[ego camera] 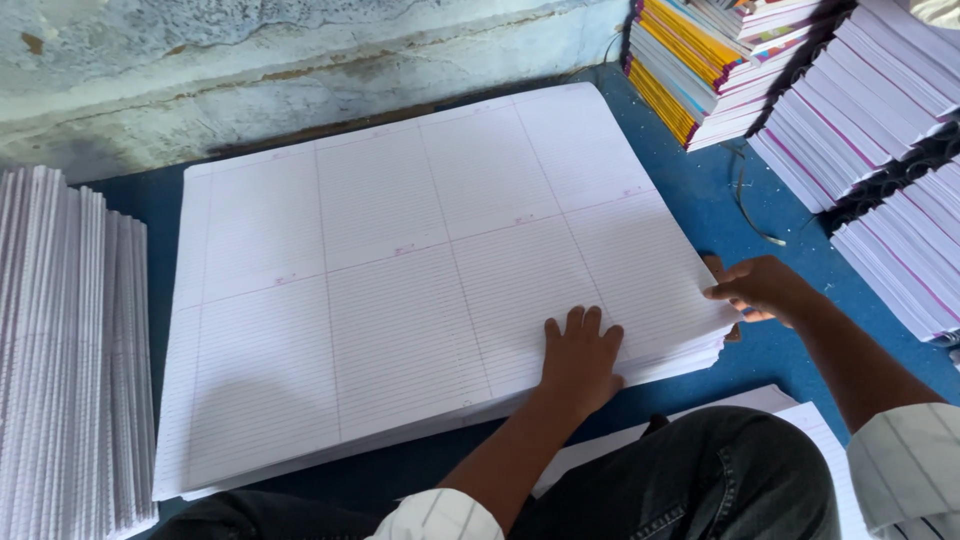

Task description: The person folds large lined paper sheets in half and presses the crease with a small wooden block. They repeat this process for multiple sheets, stacking the finished folded sheets to the left.

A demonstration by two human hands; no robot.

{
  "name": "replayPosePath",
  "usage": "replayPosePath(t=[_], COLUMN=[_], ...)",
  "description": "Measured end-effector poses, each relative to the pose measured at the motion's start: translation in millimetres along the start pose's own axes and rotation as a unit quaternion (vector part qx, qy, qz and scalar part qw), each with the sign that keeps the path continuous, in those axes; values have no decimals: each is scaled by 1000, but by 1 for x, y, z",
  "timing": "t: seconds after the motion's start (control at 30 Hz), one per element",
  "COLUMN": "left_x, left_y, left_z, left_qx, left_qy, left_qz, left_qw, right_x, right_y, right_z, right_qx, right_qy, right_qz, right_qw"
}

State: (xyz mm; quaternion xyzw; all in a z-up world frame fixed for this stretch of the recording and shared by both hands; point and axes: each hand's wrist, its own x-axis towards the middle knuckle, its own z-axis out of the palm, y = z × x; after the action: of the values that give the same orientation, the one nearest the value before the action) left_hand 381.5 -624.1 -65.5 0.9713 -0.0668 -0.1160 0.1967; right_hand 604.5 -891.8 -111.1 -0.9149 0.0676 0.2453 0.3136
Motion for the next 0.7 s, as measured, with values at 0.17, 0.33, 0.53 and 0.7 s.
replayPosePath(t=[0.17, 0.33, 0.53, 0.7], left_x=[16, 19, 20, 21], left_y=[-1, -4, -5, -3], left_z=[20, 22, 17, 11], left_qx=[10, 0, -6, 6], left_qy=[64, 57, 62, 15], left_qz=[16, 10, 5, -8], left_qw=[998, 998, 998, 1000], right_x=[3, 2, -3, -7], right_y=[2, 5, 7, 6], right_z=[-2, -4, 0, -5], right_qx=[-39, -14, -6, -29], right_qy=[14, -3, -10, -6], right_qz=[-29, 8, 43, -17], right_qw=[999, 1000, 999, 999])
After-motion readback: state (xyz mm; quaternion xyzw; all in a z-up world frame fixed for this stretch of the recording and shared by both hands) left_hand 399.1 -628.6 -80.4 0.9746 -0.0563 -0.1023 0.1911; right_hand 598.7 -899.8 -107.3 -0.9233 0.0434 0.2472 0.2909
